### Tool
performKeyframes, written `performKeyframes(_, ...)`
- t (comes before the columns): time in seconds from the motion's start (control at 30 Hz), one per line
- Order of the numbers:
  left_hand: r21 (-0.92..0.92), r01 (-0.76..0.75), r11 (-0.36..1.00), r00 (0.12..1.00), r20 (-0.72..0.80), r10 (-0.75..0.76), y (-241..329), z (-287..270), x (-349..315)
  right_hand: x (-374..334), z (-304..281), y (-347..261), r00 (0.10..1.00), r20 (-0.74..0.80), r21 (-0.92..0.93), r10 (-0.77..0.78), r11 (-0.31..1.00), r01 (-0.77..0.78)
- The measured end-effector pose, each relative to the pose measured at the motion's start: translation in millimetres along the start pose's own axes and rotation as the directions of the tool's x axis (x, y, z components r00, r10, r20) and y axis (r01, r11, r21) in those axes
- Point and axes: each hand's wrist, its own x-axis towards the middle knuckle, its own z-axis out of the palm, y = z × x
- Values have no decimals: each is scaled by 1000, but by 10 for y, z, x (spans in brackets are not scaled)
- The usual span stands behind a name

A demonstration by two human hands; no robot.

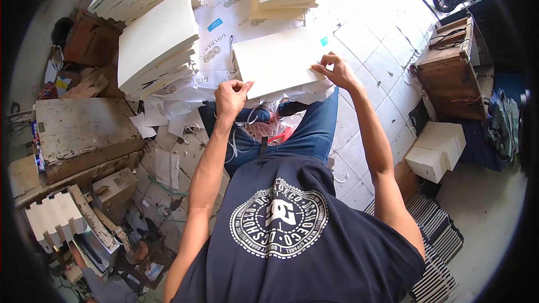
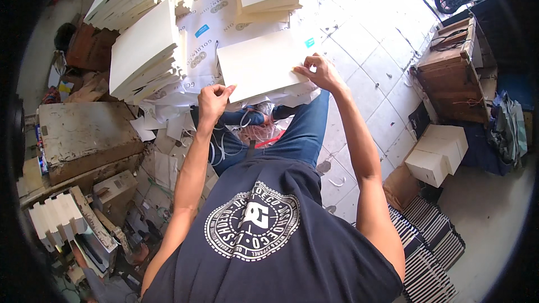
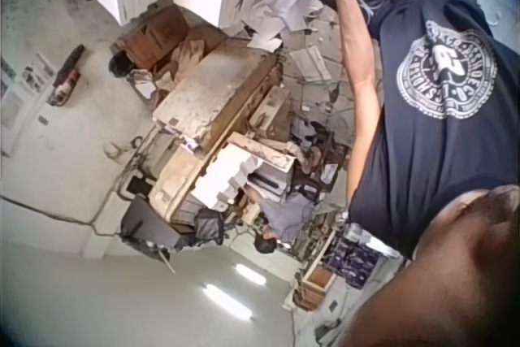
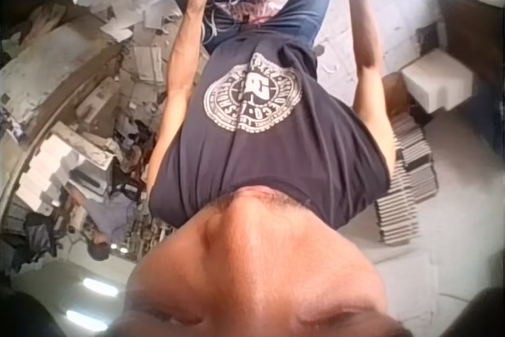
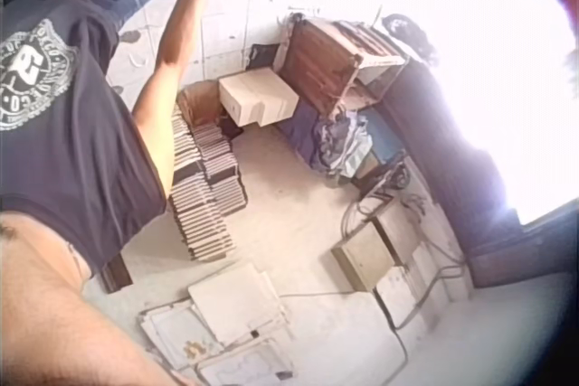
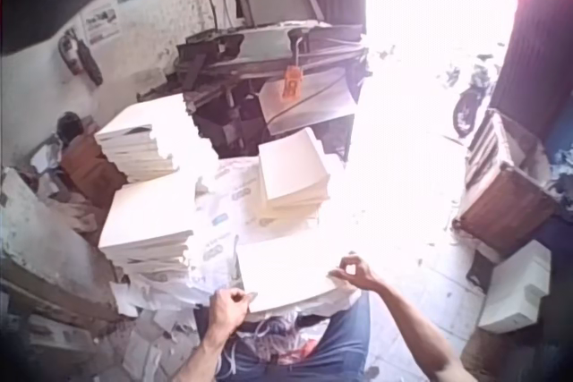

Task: The person aligns and stacks white cardboard folders by hand on the floor, then carries the large stack across the cluttered workshop floor.

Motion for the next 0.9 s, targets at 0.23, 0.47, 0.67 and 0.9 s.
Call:
performKeyframes(0.23,-26,-25,999,1000,-9,25,25,-3,-16,19,2,14,1000,1,-17,-6,1000,6)
performKeyframes(0.47,132,135,982,986,83,-147,-40,-22,-278,-39,-5,-145,994,42,-97,106,990,-101)
performKeyframes(0.67,-209,223,952,965,185,-186,-245,124,-273,-500,498,-1286,983,55,-395,-178,900,185)
performKeyframes(0.9,-397,232,888,971,154,-185,-407,208,-227,-820,1105,-1073,960,46,-421,-278,866,271)
